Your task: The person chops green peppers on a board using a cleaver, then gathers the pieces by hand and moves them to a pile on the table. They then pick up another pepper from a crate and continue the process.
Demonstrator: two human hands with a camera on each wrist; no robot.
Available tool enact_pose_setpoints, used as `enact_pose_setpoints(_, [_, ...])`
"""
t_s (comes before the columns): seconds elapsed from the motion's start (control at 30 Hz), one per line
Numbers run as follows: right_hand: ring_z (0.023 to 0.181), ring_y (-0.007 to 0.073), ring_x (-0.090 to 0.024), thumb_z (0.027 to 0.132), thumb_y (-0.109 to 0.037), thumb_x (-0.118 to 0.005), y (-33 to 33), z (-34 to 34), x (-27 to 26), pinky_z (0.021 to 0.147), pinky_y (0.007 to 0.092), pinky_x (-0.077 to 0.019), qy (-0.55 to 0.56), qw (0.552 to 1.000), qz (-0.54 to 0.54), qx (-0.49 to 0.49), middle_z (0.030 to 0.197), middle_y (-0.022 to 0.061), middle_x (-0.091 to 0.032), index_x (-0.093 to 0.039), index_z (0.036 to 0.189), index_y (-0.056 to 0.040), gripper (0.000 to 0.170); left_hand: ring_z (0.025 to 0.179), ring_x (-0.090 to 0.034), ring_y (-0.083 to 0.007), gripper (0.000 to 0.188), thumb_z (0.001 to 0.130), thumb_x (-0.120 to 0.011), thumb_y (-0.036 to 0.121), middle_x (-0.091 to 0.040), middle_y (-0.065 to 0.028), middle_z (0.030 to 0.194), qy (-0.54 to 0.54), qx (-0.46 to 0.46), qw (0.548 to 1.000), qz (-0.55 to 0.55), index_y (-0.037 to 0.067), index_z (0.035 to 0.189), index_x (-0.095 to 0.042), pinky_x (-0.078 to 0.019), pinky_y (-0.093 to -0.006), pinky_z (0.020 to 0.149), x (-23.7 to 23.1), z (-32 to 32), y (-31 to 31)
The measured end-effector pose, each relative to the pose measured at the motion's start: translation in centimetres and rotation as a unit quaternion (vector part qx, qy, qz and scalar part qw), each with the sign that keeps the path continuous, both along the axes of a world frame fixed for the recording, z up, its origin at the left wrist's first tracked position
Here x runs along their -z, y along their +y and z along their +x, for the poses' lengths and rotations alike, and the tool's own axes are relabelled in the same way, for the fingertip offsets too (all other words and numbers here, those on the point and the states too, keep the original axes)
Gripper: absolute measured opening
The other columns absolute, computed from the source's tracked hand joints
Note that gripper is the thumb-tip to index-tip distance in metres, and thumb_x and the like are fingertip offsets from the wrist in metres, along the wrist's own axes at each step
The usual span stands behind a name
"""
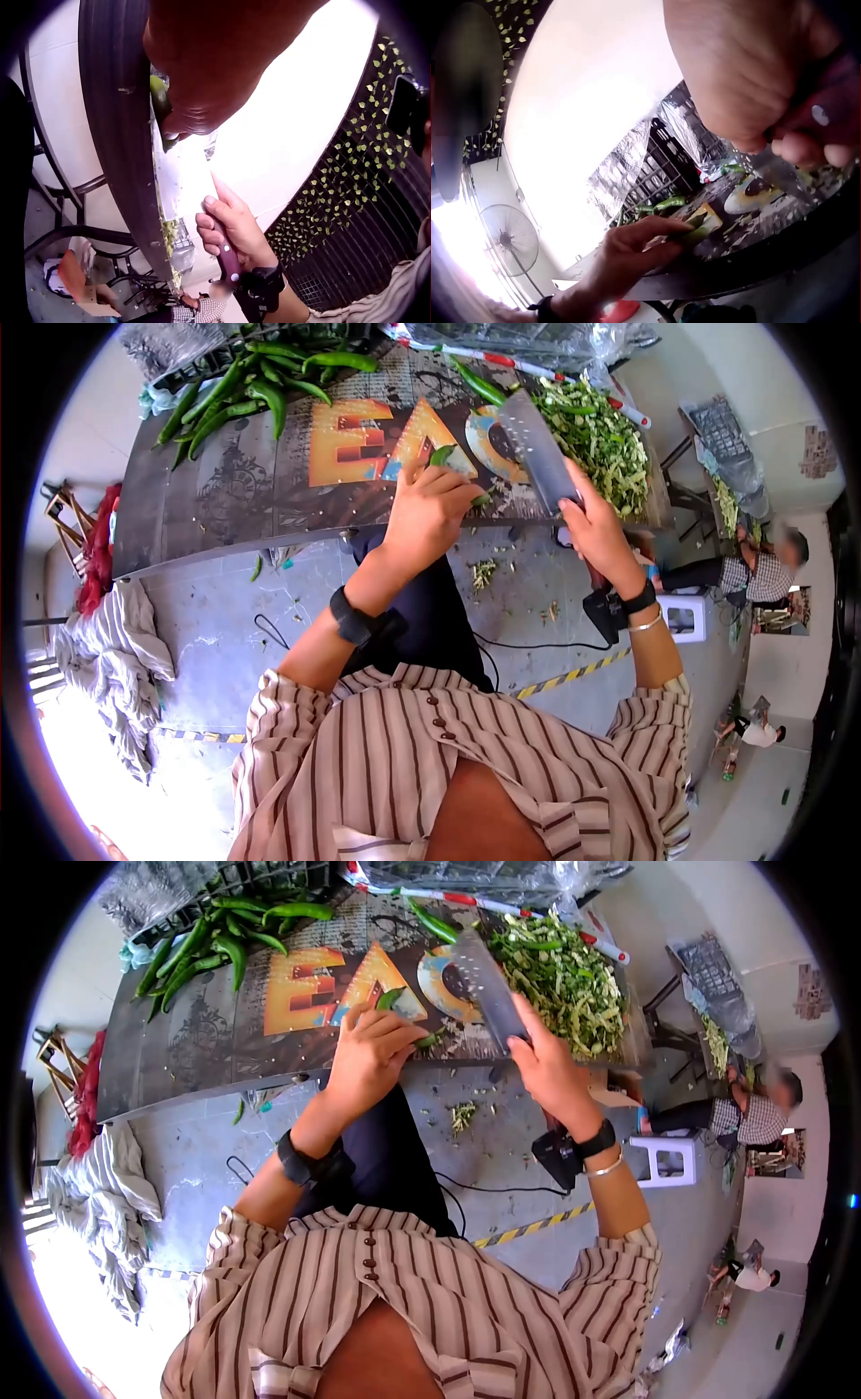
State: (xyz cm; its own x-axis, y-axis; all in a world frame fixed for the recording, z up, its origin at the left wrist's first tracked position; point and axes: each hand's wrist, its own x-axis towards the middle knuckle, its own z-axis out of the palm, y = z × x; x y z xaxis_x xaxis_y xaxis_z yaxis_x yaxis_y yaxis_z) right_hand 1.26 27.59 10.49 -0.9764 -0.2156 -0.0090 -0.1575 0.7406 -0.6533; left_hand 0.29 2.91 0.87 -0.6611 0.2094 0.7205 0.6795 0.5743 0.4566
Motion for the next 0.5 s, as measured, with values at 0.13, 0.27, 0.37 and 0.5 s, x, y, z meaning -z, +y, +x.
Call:
enact_pose_setpoints(0.13, [0.049,0.0045,-0.044,0.098,-0.010,-0.051,-0.4,0.8,-1.5,0.044,0.0234,-0.0384,-0.017,0.988,-0.145,0.050,0.072,-0.0013,-0.049,-0.032,0.154,-0.0144,0.059,0.094,-0.063,-0.0282,0.025,0.074,-0.071,-0.002,-0.067,-0.0069,0.096,-0.052,0.035,0.997,0.043,0.008,0.097,-0.071,-0.0498,-0.0372,0.084,-0.4,0.5,-2.5])
enact_pose_setpoints(0.27, [0.048,0.0045,-0.043,0.098,-0.010,-0.052,-1.7,1.1,-1.4,0.042,0.0240,-0.0382,-0.048,0.992,-0.114,0.015,0.069,-0.0017,-0.047,-0.032,0.154,-0.0141,0.059,0.094,-0.064,-0.0298,0.023,0.075,-0.070,-0.002,-0.067,-0.0091,0.098,-0.036,0.045,0.998,0.034,0.006,0.097,-0.071,-0.0521,-0.0386,0.082,-0.2,0.9,-3.2])
enact_pose_setpoints(0.37, [0.058,0.0123,-0.054,0.097,-0.009,-0.054,-3.4,1.2,-1.1,0.056,0.0285,-0.0470,-0.045,0.997,-0.064,-0.024,0.079,0.0074,-0.059,-0.033,0.152,-0.0083,0.059,0.092,-0.065,-0.0298,0.022,0.076,-0.071,0.000,-0.067,-0.0091,0.097,-0.032,0.050,0.998,0.026,0.006,0.097,-0.071,-0.0526,-0.0384,0.080,-0.1,1.1,-2.9])
enact_pose_setpoints(0.5, [0.071,0.0258,-0.062,0.095,-0.008,-0.056,-5.3,1.0,-0.8,0.071,0.0356,-0.0499,0.007,0.996,-0.037,-0.082,0.097,0.0235,-0.066,-0.036,0.148,-0.0050,0.057,0.090,-0.065,-0.0294,0.021,0.076,-0.071,0.001,-0.067,-0.0087,0.095,-0.024,0.040,0.999,0.020,0.006,0.096,-0.071,-0.0527,-0.0379,0.079,-0.2,1.2,-2.6])
